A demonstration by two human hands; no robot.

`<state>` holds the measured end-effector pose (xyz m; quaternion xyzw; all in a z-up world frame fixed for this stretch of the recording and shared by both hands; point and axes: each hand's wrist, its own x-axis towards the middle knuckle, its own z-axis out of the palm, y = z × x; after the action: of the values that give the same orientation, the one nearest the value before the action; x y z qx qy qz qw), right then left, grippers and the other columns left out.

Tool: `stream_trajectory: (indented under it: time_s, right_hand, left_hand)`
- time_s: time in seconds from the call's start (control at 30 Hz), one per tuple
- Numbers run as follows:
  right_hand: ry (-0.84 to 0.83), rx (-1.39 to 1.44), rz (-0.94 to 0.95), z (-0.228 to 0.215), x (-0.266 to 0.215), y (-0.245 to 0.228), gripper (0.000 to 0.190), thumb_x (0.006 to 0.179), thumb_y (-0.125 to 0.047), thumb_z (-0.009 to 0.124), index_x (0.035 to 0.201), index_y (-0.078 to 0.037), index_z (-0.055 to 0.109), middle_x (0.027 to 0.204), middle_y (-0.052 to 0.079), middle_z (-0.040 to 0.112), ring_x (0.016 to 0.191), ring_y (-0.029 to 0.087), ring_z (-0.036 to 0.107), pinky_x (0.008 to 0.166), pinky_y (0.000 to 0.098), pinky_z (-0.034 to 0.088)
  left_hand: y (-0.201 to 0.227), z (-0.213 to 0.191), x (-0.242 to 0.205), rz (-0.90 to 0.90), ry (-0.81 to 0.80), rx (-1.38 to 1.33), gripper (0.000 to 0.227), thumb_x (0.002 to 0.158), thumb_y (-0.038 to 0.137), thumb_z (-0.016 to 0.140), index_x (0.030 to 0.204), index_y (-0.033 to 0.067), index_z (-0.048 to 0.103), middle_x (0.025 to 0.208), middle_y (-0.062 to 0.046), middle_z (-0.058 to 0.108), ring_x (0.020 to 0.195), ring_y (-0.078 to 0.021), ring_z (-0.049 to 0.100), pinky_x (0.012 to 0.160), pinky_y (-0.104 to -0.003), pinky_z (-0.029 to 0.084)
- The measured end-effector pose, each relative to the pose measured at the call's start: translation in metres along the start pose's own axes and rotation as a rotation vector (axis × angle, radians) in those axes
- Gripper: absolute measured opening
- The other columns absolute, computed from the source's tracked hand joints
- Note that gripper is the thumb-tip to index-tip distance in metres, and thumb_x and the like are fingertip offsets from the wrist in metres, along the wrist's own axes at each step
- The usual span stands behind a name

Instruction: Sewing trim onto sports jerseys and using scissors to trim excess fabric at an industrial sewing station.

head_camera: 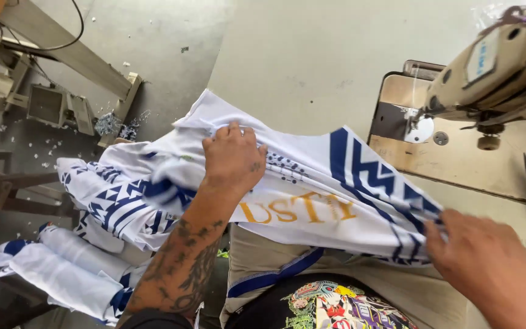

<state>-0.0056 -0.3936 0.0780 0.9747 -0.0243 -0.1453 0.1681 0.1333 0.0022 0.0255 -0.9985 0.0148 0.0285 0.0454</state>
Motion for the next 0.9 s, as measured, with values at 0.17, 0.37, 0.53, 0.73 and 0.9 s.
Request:
stream_trajectory:
  time_s: [0.17,0.37,0.53,0.73,0.9]
  right_hand:
    - [0.692,0.372,-0.382,0.021,0.042,-0.068,0.035,0.097,-0.039,0.072,0.126,-0.019,0.075,0.109,0.008,0.067,0.095,0.037,0.067,0.079,0.0506,0.055]
    - [0.168,0.362,-0.176,0.040,-0.006,-0.044,0.025,0.101,-0.029,0.053,0.123,-0.020,0.062,0.101,0.006,0.060,0.090,0.036,0.066,0.062,0.0602,0.059]
    - [0.118,0.308,-0.307,0.136,-0.064,-0.015,0.040,0.093,-0.037,0.060,0.131,-0.024,0.061,0.099,-0.001,0.062,0.081,0.028,0.069,0.049,0.0563,0.058]
    - [0.295,0.208,-0.224,0.194,-0.028,-0.009,0.007,0.080,-0.024,0.066,0.086,-0.023,0.064,0.079,0.001,0.069,0.075,0.031,0.070,0.057,0.0466,0.056]
    - [-0.568,0.554,0.013,0.139,-0.004,-0.046,0.041,0.091,-0.056,0.066,0.125,-0.034,0.072,0.107,0.006,0.080,0.096,0.029,0.076,0.080,0.0425,0.059]
  left_hand:
    - [0.030,-0.013,0.119,0.130,-0.168,-0.118,0.051,0.103,0.049,0.045,0.145,0.0227,0.057,0.150,-0.004,0.056,0.143,-0.0289,0.042,0.111,-0.057,0.034]
    - [0.081,0.034,0.111,0.466,0.273,-0.367,0.067,0.114,0.044,0.043,0.169,0.0128,0.024,0.175,-0.017,0.028,0.162,-0.0420,0.024,0.126,-0.067,0.018]
    - [0.101,0.006,0.017,0.293,-0.099,-0.597,0.078,0.110,0.049,0.033,0.171,0.0085,0.005,0.178,-0.023,0.002,0.164,-0.0409,-0.002,0.130,-0.058,0.001]
    - [0.101,-0.013,0.036,0.468,0.204,-0.298,0.054,0.089,0.052,0.077,0.130,0.0213,0.061,0.156,-0.007,0.049,0.137,-0.0303,0.044,0.098,-0.052,0.040]
    - [0.121,-0.075,0.013,0.565,-0.232,-0.259,0.054,0.106,0.049,0.056,0.146,0.0119,0.057,0.143,-0.013,0.056,0.132,-0.0364,0.051,0.108,-0.058,0.043]
